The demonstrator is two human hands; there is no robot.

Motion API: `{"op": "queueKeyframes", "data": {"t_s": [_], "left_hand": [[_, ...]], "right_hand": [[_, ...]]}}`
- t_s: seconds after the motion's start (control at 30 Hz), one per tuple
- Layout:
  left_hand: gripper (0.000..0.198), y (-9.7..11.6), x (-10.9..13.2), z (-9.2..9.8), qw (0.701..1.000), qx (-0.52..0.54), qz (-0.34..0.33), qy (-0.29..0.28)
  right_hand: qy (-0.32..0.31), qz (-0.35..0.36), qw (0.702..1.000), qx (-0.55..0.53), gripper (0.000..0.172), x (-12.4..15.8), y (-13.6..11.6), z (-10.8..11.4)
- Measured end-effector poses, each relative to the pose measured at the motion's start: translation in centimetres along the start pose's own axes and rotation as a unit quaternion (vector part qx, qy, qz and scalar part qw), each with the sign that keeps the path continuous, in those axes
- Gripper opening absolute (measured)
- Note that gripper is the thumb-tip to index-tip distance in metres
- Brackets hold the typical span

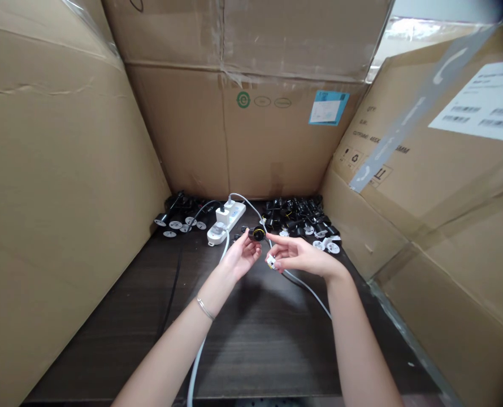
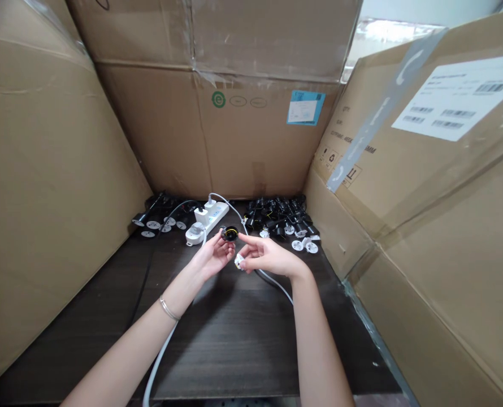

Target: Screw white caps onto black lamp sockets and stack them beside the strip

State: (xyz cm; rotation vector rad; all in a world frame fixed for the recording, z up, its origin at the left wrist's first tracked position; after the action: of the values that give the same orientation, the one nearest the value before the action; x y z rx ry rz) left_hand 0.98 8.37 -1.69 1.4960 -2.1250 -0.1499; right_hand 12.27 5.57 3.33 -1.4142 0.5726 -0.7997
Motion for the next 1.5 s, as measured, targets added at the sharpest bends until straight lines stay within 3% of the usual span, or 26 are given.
{"op": "queueKeyframes", "data": {"t_s": [0.47, 0.57, 0.63, 0.7, 1.27, 1.5], "left_hand": [[0.020, -0.1, -0.3, 0.3, 1.000, -0.010, -0.001, -0.006], [0.022, -0.3, -0.3, 0.2, 1.000, -0.012, 0.006, -0.006], [0.021, -0.4, -0.3, 0.2, 1.000, -0.013, 0.009, -0.006], [0.019, -0.5, -0.3, 0.1, 1.000, -0.014, 0.010, -0.004], [0.021, -0.5, -0.4, -0.1, 0.999, -0.027, -0.016, -0.011], [0.023, -0.4, -0.4, -0.1, 0.999, -0.030, -0.036, -0.017]], "right_hand": [[-0.010, 0.004, 1.000, -0.008, 0.082, 0.0, -0.1, -0.2], [0.085, 0.059, 0.995, -0.008, 0.069, -0.1, -0.9, 1.6], [0.188, 0.111, 0.976, 0.011, 0.053, 0.1, -1.7, 3.1], [0.248, 0.139, 0.958, 0.031, 0.043, 0.2, -2.1, 3.7], [0.279, 0.147, 0.941, 0.125, 0.034, -1.2, -1.4, 2.5], [0.307, 0.193, 0.906, 0.217, 0.030, -0.9, -2.5, 1.5]]}}
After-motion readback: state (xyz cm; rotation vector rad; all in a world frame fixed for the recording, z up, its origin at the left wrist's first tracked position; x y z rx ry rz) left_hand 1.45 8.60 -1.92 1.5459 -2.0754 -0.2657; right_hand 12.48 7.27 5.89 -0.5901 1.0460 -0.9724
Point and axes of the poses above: each hand's wrist, its own x-axis away from the middle knuckle, its own z-axis out of the back of the hand, y = z × x, the point moved 7 cm from there along -x, towards the middle knuckle, and after that the axes turned 7 degrees about x, right-handed, at the moved point
